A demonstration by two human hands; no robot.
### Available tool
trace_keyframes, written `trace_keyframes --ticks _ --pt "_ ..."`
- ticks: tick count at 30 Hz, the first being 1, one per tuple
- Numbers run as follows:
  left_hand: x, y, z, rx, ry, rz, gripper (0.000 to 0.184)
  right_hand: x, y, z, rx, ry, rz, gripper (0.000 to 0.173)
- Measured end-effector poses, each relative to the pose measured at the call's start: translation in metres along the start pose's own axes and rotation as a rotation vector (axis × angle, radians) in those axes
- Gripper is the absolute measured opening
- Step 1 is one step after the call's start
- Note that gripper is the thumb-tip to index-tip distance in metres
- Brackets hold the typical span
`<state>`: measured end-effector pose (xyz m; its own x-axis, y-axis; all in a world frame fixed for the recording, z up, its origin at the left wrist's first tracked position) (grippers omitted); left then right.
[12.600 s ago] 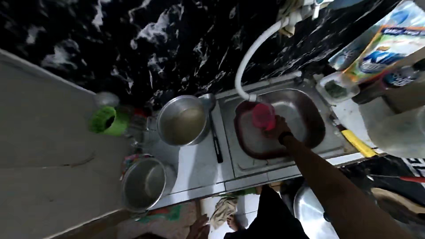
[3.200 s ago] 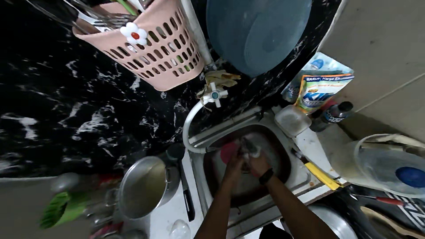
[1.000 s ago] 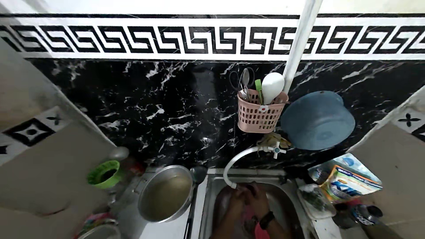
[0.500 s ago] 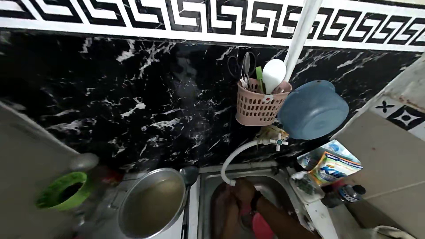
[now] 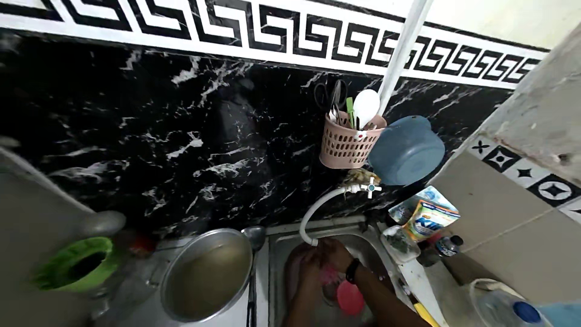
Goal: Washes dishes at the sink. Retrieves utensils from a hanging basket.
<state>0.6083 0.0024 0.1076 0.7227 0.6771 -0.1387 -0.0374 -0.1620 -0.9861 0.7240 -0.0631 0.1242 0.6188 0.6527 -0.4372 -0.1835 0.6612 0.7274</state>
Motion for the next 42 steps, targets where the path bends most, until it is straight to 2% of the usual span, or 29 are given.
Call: trace_keyframes --ticks 3,6,9,10,12,15,17,20,22,24,26,27,29,32,34,36,37,39,40,42 --pt "-0.007 -0.004 0.004 0.054 0.04 -0.008 0.03 -0.002 -0.003 0.0 0.191 -0.029 -0.061 0.035" --pt "-0.012 -0.021 0.003 0.187 0.006 -0.083 0.028 0.0 0.005 -0.003 0.441 -0.015 -0.173 0.046" --pt "-0.003 0.01 0.014 0.13 -0.054 -0.059 0.033 0.018 -0.006 -0.024 0.761 0.011 -0.23 0.052" --pt "0.002 0.021 0.02 0.098 -0.054 -0.033 0.036 0.025 -0.008 -0.03 0.727 -0.046 -0.232 0.046" --pt "0.001 0.021 0.032 0.076 -0.058 0.013 0.036 0.029 0.0 -0.031 0.414 -0.165 -0.208 0.036" --pt "-0.008 0.024 0.041 0.033 -0.106 0.078 0.035 0.028 0.016 -0.031 0.381 -0.206 -0.157 0.03" --pt "-0.011 0.028 0.038 0.004 -0.129 0.096 0.034 0.026 0.022 -0.028 0.146 -0.142 -0.109 0.033" --pt "-0.013 0.037 0.033 -0.015 -0.102 0.08 0.041 0.016 0.031 -0.021 -0.189 -0.025 -0.148 0.052" --pt "-0.011 0.045 0.026 -0.008 -0.101 0.045 0.046 0.021 0.012 -0.025 -0.28 0.046 -0.087 0.053" --pt "-0.012 0.029 0.015 0.08 -0.086 -0.007 0.043 0.026 -0.012 -0.018 -0.366 0.11 0.042 0.047" --pt "-0.02 -0.009 0.005 0.214 -0.068 0.008 0.037 0.026 -0.014 0.025 -0.46 0.278 0.196 0.046" --pt "-0.022 -0.026 -0.001 0.178 -0.062 0.015 0.029 0.01 0.006 0.054 -0.504 0.273 0.176 0.045" --pt "-0.022 -0.049 -0.012 0.013 -0.037 0.042 0.018 -0.042 0.071 0.111 -0.538 0.137 0.034 0.04" --pt "-0.012 -0.061 -0.021 0.008 0.035 0.121 0.019 -0.103 0.143 0.183 -0.494 -0.04 -0.006 0.032" --pt "-0.001 -0.053 -0.028 0.042 0.084 0.153 0.022 -0.141 0.185 0.214 -0.461 -0.128 0.073 0.027" --pt "0.015 -0.027 -0.034 0.003 0.113 0.158 0.027 -0.165 0.222 0.235 -0.47 -0.306 0.213 0.021" --pt "0.019 -0.018 -0.036 -0.02 0.113 0.159 0.028 -0.168 0.237 0.243 -0.466 -0.417 0.288 0.019" --pt "0.013 -0.027 -0.032 -0.044 0.091 0.183 0.027 -0.153 0.269 0.255 -0.444 -0.624 0.389 0.021" --pt "0.006 -0.039 -0.028 -0.041 0.079 0.186 0.025 -0.141 0.285 0.258 -0.443 -0.682 0.394 0.024" --pt "-0.004 -0.054 -0.021 -0.028 0.061 0.155 0.023 -0.111 0.31 0.261 -0.488 -0.671 0.337 0.029"
Point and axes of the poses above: each hand's wrist, its own x-axis towards the middle knuckle, its own z-axis out of the back of the hand, y = z × x, the point moved 1 cm from there along x, towards the middle knuckle, and after that the axes turned 10 degrees about -z, right-handed, at the moved point
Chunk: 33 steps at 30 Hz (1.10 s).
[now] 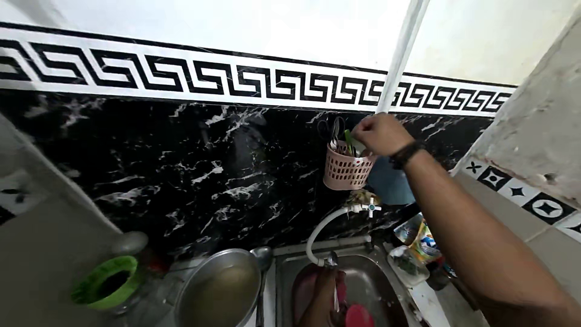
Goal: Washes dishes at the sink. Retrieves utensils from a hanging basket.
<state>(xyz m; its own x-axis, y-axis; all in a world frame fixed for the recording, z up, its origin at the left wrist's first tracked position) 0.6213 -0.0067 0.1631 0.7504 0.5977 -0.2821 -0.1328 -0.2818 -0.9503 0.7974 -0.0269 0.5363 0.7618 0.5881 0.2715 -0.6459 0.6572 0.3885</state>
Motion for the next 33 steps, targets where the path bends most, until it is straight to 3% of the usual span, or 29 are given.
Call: trace_keyframes --ticks 3,5,8,13,16,18,23,28,30,33 --pt "0.002 0.02 0.014 0.027 0.007 -0.016 0.028 0.032 0.016 -0.024 -0.179 0.192 -0.073 0.039" --pt "-0.003 0.017 0.022 0.086 -0.021 -0.052 0.029 0.037 0.024 -0.031 -0.26 0.259 -0.108 0.034" --pt "-0.005 0.017 0.031 0.073 -0.024 -0.073 0.03 0.037 0.018 -0.022 -0.111 0.18 -0.097 0.026" --pt "0.003 0.037 0.043 0.01 -0.003 -0.094 0.032 0.03 0.0 0.016 0.274 0.007 0.084 0.026" --pt "0.01 0.047 0.046 0.047 0.006 -0.091 0.037 0.026 -0.011 0.04 0.369 -0.113 0.183 0.024" --pt "0.014 0.051 0.047 0.07 -0.001 -0.104 0.039 0.022 -0.019 0.061 0.273 -0.123 0.185 0.028" --pt "-0.003 0.029 0.044 0.119 0.001 -0.116 0.033 0.0 -0.025 0.09 -0.181 0.101 0.105 0.026" --pt "-0.003 0.027 0.03 -0.011 0.079 -0.028 0.032 0.001 -0.013 0.062 -0.871 0.14 0.048 0.023" --pt "0.003 0.037 0.025 -0.028 0.121 -0.042 0.031 -0.003 -0.003 0.043 -0.963 0.166 0.016 0.023" --pt "0.0 0.037 0.02 -0.024 0.135 -0.047 0.031 0.002 0.013 0.028 -1.005 0.204 0.031 0.037"
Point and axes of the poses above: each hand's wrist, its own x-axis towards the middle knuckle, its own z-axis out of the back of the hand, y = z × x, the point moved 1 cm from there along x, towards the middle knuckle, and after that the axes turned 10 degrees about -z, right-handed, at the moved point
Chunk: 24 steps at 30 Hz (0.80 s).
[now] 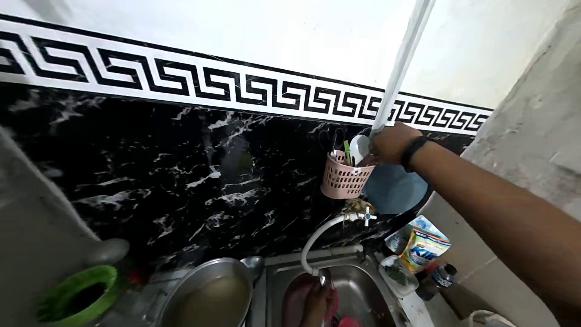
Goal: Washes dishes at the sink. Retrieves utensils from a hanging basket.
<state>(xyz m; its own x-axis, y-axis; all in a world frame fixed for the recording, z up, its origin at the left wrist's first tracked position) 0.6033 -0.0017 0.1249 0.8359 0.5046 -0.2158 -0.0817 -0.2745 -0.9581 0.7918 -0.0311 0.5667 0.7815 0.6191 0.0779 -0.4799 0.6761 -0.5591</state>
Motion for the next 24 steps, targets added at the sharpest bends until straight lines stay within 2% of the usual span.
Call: trace_keyframes --ticks 2,4,6,10,12,15,20,24 --pt "-0.003 0.001 0.0 0.016 0.01 0.016 0.034 0.006 0.002 0.01 0.131 -0.066 0.041 0.035" --pt "-0.004 0.004 0.0 0.036 0.015 0.02 0.034 0.023 0.005 0.017 0.373 -0.213 0.104 0.028" --pt "-0.005 0.009 0.001 0.032 0.01 0.016 0.033 0.041 0.017 0.019 0.626 -0.293 0.099 0.029" --pt "-0.014 -0.001 0.004 -0.007 0.004 -0.006 0.032 0.049 0.041 0.025 0.858 -0.261 -0.067 0.04" --pt "-0.018 -0.001 0.006 -0.04 -0.02 -0.013 0.033 0.05 0.04 0.022 0.924 -0.254 -0.03 0.039" --pt "-0.02 -0.012 0.006 -0.001 -0.055 0.019 0.032 0.047 0.024 0.021 0.918 -0.293 0.022 0.022" --pt "-0.019 -0.018 0.008 0.028 -0.05 0.023 0.031 0.022 -0.037 0.035 1.045 -0.445 -0.185 0.028" --pt "-0.016 -0.016 0.007 0.032 -0.041 0.009 0.032 0.009 -0.077 0.02 1.096 -0.491 -0.294 0.029"
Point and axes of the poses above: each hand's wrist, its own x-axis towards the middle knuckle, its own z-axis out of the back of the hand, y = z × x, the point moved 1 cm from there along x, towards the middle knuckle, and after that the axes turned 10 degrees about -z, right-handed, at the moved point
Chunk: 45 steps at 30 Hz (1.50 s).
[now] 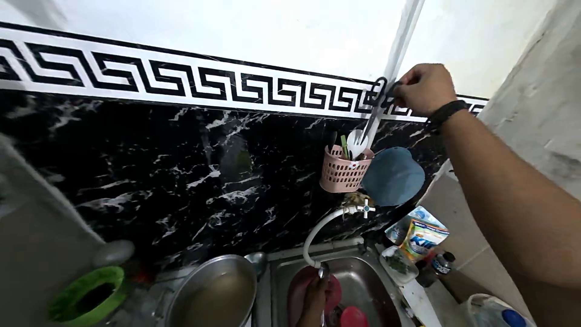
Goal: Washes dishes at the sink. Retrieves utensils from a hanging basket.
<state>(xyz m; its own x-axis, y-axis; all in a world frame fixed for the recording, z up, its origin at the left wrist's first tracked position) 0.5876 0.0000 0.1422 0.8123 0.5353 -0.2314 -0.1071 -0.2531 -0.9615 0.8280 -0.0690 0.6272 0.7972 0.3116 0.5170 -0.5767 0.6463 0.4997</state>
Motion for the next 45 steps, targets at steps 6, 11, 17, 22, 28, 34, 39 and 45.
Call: trace_keyframes --ticks 6,11,17,22,28,34,39,45 --pt "0.004 0.006 -0.013 -0.023 0.012 0.007 0.033 -0.023 -0.029 -0.034 -0.211 0.137 0.005 0.025" --pt "0.02 0.016 -0.017 -0.108 0.022 0.06 0.036 -0.033 -0.044 -0.042 -0.309 0.39 0.056 0.026" --pt "0.036 -0.004 -0.024 -0.061 -0.07 0.052 0.03 -0.127 -0.076 -0.031 0.079 0.107 0.084 0.033" --pt "0.037 -0.023 -0.022 -0.066 -0.063 0.055 0.032 -0.261 -0.156 -0.168 0.614 0.485 -0.227 0.018" --pt "0.037 -0.003 -0.02 0.033 -0.074 0.03 0.026 -0.338 -0.196 -0.299 0.65 0.786 -0.724 0.041" --pt "0.043 0.033 0.001 0.358 -0.109 -0.121 0.025 -0.357 -0.193 -0.342 0.597 0.891 -0.721 0.035" --pt "0.034 0.058 0.011 0.292 -0.126 -0.128 0.035 -0.364 -0.182 -0.36 0.461 0.977 -0.648 0.043" --pt "0.002 0.076 0.019 -0.208 -0.049 0.147 0.034 -0.355 -0.166 -0.364 0.13 1.063 -0.403 0.048"
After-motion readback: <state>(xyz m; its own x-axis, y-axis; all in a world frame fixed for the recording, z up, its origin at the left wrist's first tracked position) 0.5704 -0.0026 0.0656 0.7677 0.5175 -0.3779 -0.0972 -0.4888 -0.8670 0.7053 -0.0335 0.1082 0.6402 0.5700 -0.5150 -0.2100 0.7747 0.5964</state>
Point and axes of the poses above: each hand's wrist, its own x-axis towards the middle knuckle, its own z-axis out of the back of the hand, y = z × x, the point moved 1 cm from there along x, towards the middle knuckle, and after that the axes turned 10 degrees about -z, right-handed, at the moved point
